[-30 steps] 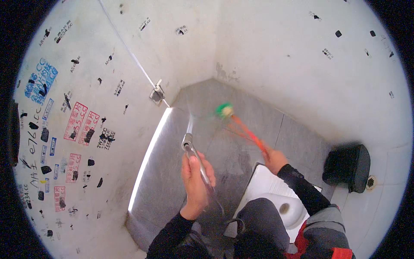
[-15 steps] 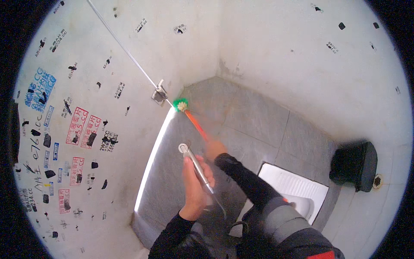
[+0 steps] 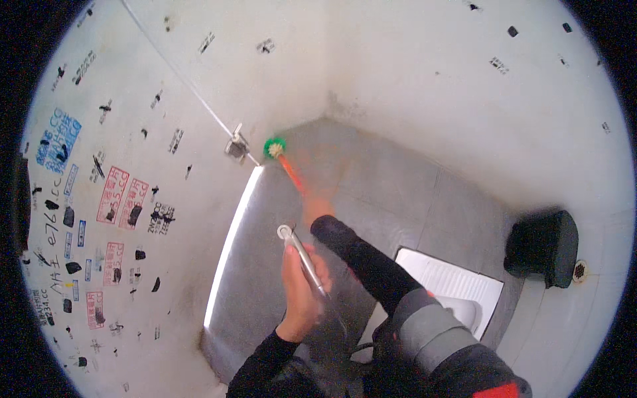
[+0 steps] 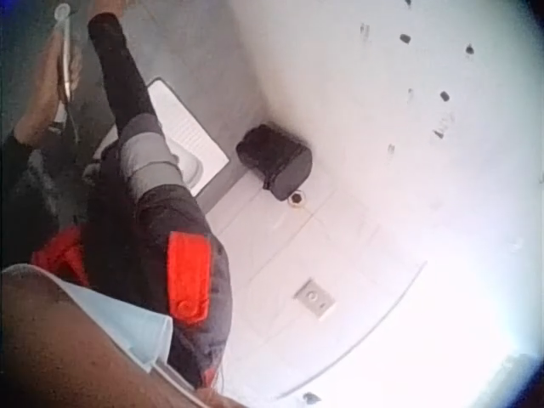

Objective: Scrubbing a squat toilet and rinsing the stall walls and floor.

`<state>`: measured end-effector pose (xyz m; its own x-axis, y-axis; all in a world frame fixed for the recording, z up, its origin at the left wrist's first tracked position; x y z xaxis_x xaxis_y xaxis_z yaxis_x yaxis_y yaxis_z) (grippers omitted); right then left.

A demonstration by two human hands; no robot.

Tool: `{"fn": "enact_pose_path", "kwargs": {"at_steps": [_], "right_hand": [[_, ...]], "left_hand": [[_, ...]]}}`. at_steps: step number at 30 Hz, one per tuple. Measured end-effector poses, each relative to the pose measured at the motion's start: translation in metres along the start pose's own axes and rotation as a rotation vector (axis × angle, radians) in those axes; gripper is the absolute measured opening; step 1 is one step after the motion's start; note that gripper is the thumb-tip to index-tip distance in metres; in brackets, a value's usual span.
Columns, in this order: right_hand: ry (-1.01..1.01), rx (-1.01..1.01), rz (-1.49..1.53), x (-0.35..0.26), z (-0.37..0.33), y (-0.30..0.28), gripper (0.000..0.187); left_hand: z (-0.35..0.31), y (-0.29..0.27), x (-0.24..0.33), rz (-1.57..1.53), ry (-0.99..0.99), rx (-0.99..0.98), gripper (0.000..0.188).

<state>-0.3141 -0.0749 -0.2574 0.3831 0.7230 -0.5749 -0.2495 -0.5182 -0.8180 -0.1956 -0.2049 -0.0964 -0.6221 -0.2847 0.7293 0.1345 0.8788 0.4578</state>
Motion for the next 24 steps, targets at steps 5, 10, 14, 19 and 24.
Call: {"fn": "enact_pose_path", "kwargs": {"at_steps": [5, 10, 14, 19, 24], "right_hand": [[-0.068, -0.408, -0.255, 0.031, 0.021, -0.066, 0.029], [0.165, -0.145, -0.198, 0.103, 0.055, -0.109, 0.029], [0.172, -0.145, -0.007, 0.06, 0.01, -0.048, 0.035], [-0.079, -0.53, 0.07, 0.018, -0.079, -0.003, 0.036], [0.085, -0.354, -0.133, 0.102, -0.009, -0.076, 0.032]], "left_hand": [[0.0, 0.008, 0.001, 0.024, -0.006, -0.002, 0.032], [-0.004, 0.006, 0.0, 0.042, 0.013, -0.014, 0.03], [0.001, 0.003, -0.001, 0.065, 0.014, 0.02, 0.029], [0.001, 0.005, -0.006, 0.05, 0.004, 0.012, 0.034], [-0.007, 0.011, -0.008, 0.055, -0.015, 0.014, 0.034]]}}
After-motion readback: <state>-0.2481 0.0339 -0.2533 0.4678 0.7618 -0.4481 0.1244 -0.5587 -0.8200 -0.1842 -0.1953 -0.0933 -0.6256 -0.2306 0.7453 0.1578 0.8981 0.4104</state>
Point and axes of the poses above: each hand's wrist, its own z-axis towards the middle knuckle, its own y-axis out of the palm, x = y × z, the point moved 6 cm from there along z, towards the middle knuckle, and after that the axes turned 10 degrees about z, right-handed, at the moved point
